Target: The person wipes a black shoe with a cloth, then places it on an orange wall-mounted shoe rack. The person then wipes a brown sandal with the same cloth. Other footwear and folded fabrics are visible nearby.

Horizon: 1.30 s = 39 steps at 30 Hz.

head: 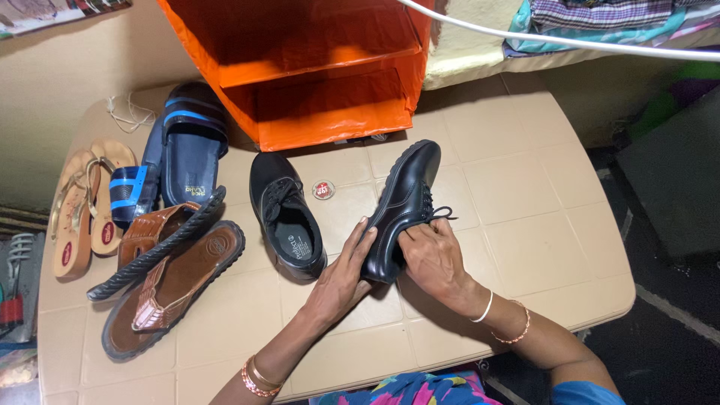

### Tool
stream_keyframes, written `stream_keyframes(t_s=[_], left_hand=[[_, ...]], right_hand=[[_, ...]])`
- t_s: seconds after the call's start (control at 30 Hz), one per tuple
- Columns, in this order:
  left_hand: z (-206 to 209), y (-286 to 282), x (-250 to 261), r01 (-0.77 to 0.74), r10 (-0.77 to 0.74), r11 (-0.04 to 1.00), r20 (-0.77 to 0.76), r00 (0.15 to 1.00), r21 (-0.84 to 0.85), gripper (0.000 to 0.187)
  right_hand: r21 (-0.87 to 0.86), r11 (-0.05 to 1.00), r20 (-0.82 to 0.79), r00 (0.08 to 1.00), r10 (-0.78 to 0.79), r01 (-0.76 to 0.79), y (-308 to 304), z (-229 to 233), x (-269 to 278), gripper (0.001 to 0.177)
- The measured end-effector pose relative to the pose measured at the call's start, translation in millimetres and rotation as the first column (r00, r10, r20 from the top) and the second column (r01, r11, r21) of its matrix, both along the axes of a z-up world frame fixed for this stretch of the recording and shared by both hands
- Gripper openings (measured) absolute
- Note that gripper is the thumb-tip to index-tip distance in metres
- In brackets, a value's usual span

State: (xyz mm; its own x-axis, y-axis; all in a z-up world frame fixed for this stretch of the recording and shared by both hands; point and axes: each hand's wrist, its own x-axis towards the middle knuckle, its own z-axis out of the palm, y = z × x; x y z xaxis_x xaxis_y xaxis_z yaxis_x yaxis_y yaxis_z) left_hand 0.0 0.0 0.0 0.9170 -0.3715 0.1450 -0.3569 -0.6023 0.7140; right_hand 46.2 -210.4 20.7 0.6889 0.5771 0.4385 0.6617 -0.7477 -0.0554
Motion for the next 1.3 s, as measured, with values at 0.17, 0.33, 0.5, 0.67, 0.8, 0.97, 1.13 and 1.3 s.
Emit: stream_keyframes(t_s=[0.17,0.33,0.5,0.67,0.8,0.97,1.13,1.3], left_hand=[[2.3,2.0,1.4,0.001,-0.001,1.0,0.009,1.0,0.008,0.103],[4.0,1.6,1.1,-0.015,0.015,1.0,0.05,0.999,-0.009,0.101],[3.1,0.9,1.2,-0.042,0.042,0.999,-0.022,0.999,0.017,0.1],[1.0,1.6,2.1,-0.021,0.02,1.0,0.117,0.993,0.007,0.102],[-0.7,4.3,2.0,-0.043,0.041,0.999,0.066,0.997,0.021,0.097],[-0.7,3.6,1.8,-0.038,0.036,0.999,0.055,0.998,0.029,0.1],[1.9,0.3,1.3,-0.034,0.034,0.999,-0.006,0.999,0.015,0.101],[4.8,-0.3,0.5,-0.021,0.021,1.0,-0.015,1.0,0.006,0.106]], right_hand=[[-0.055,0.997,-0.069,0.997,0.043,-0.047,2.3,1.4,-1.1,0.008],[0.053,0.987,-0.092,0.984,0.154,-0.15,2.1,-0.7,-3.2,0.011],[0.187,0.974,-0.379,0.905,0.191,-0.128,4.1,-13.1,-6.3,0.006],[0.336,0.934,-0.704,0.691,0.166,0.119,5.1,-30.1,-2.1,0.014],[0.634,0.643,-0.771,0.286,0.569,0.43,7.3,-38.2,0.5,0.019],[0.407,0.851,-0.897,0.318,0.305,0.331,5.6,-30.9,3.6,0.02],[0.401,0.876,-0.892,0.331,0.307,0.267,2.8,-24.1,10.1,0.018],[0.463,0.827,-0.885,0.206,0.417,0.318,-4.2,-25.7,14.9,0.013]])
